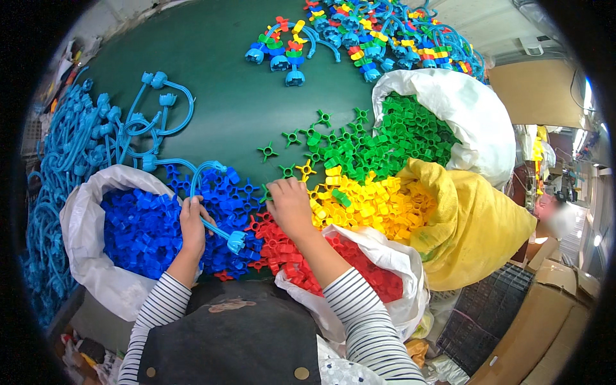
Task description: The person repeatedly picks up blue plastic cords and attaches small colorful plastic pieces to them one at a time. The assembled cords are placed on the table. The person works continuously with the cords and pieces from multiple colored piles.
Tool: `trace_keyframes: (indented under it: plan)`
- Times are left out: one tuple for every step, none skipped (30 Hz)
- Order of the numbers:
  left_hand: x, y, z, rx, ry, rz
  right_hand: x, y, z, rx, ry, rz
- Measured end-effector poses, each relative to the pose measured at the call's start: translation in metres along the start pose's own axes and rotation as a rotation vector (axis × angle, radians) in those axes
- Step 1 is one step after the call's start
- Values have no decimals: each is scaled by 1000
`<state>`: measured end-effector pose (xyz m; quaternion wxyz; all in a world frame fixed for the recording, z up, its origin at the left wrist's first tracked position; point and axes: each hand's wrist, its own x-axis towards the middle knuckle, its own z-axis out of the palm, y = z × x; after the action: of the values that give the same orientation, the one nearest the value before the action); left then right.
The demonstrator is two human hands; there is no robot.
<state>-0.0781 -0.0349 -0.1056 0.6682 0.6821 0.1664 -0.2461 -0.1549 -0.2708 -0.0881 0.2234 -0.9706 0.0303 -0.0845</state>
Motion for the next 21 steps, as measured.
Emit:
trace_keyframes:
  plan:
    - [-1,0,0,-12,7,-19,0,1,-1,28,51,27]
    - [-2,0,1,-4,10,-17,0,0,-1,43,86,-13]
    - [-3,1,1,15,12,17,1,-2,1,-56,-19,-63]
    - [-4,2,3,26,14,24,2,-7,7,-147,-90,-94]
    - [-4,2,5,21,7,14,5,-13,16,-239,-214,-108]
    - [-5,3,7,25,8,35,6,-16,22,-264,-117,-166]
    - [-5,5,9,13,9,40,6,-19,27,-287,-127,-126]
    - [-6,7,9,-22,-4,52,6,-19,29,-305,-134,-127]
    - [-7,9,9,4,1,48,5,-18,28,-326,-162,-106]
    - [-8,12,9,4,-8,53,4,-13,25,-225,-91,-107]
    - [-10,14,9,-14,-23,53,1,-6,17,-136,-42,-82]
    - [-11,17,8,-6,-34,25,-2,2,9,-36,18,-83]
    - [-12,19,8,15,-58,25,-4,13,0,-124,41,-16]
    - [-14,21,8,22,-80,6,-7,27,-9,-195,38,51]
    - [-16,22,9,24,-90,-36,-10,41,-18,-223,41,86]
    - [-17,23,11,66,-97,-64,-10,53,-20,-273,32,91]
    - [-19,22,14,87,-124,-49,-10,60,-19,-272,-14,46]
    - [-20,21,18,104,-132,-65,-9,66,-15,-278,-39,13]
    - [-22,19,23,105,-149,-85,-8,71,-13,-291,-134,29]
    - [-23,16,27,56,-151,-105,-7,75,-12,-272,-146,11]
    - [-24,14,30,52,-134,-123,-7,76,-10,-275,-85,8]
